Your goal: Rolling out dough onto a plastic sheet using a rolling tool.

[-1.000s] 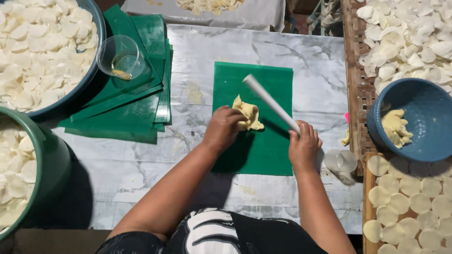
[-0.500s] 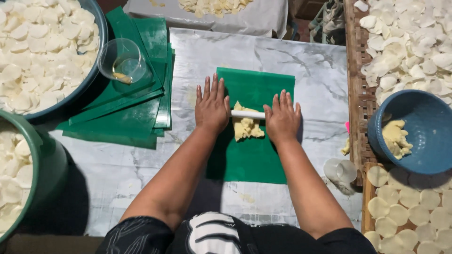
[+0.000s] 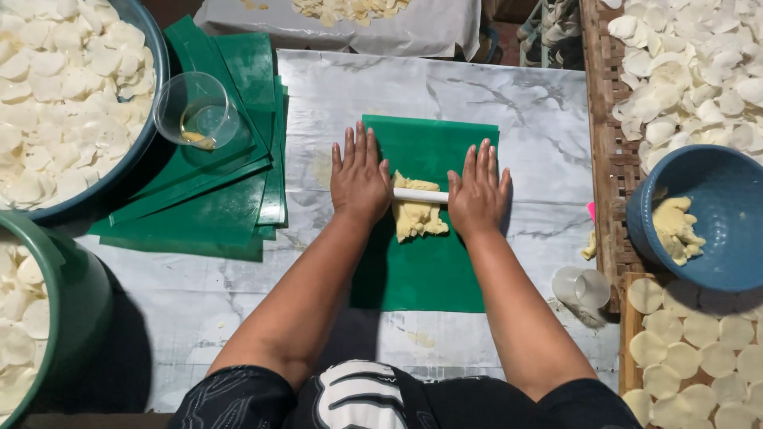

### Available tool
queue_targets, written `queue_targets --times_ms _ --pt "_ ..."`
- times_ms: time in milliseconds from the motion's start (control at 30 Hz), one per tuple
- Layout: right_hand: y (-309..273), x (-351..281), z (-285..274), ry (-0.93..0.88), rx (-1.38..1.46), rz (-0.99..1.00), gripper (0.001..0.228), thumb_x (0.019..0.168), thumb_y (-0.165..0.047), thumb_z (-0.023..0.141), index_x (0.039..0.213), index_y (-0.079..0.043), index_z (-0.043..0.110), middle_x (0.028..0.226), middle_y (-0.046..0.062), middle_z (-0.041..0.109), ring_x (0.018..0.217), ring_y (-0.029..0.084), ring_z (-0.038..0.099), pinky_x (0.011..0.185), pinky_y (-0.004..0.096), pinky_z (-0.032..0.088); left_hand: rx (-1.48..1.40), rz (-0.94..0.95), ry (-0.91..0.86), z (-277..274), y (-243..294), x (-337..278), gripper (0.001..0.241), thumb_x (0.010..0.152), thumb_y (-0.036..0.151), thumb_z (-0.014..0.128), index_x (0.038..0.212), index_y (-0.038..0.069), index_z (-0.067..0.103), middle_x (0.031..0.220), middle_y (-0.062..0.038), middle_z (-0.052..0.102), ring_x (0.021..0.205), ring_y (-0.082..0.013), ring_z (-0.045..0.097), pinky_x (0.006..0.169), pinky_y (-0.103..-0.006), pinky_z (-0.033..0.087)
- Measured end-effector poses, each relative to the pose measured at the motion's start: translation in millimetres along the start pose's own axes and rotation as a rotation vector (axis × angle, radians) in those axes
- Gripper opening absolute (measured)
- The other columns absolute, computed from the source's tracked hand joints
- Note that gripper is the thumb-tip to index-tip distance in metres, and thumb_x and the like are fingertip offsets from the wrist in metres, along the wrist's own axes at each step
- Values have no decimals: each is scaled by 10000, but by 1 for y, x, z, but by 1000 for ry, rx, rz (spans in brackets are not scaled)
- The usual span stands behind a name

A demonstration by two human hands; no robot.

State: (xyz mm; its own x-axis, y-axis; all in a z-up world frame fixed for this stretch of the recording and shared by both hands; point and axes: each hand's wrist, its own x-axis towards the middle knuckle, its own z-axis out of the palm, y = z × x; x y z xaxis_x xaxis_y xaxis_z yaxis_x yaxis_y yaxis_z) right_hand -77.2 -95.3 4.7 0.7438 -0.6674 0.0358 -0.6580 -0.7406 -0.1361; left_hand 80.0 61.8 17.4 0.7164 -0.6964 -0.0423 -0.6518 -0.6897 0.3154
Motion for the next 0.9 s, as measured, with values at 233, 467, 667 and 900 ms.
queue_targets --times_ms 233,467,667,900 --pt "36 -69 45 401 -62 -244 555 993 -773 384 934 -254 572 844 -64 482 845 188 572 890 413 426 12 44 -6 13 -13 -65 641 1088 411 272 1638 82 243 1738 -128 124 1604 -316 58 1286 -505 4" --pt "-7 -63 1 348 -43 -215 500 1073 -414 465 1369 -27 577 1530 219 509 1386 352 513 1072 562 365 11 43 106 29 -21 -61 747 996 349 409 1619 -20 225 1707 -245 147 1590 -379 121 1294 -507 66" --pt "17 -2 44 493 -92 -261 350 1075 -508 434 1018 -192 571 991 27 530 911 258 606 768 413 461 11 -19 43 17 -12 -2 717 1064 492 301 1593 9 330 1694 -222 222 1595 -365 116 1282 -547 -35" --pt "18 -28 8 355 -6 -345 380 1052 -381 482 718 -203 502 706 1 491 659 266 608 579 403 475 9 -16 -7 -21 3 -40 655 1067 363 295 1638 52 215 1736 -167 70 1605 -324 0 1284 -528 -62"
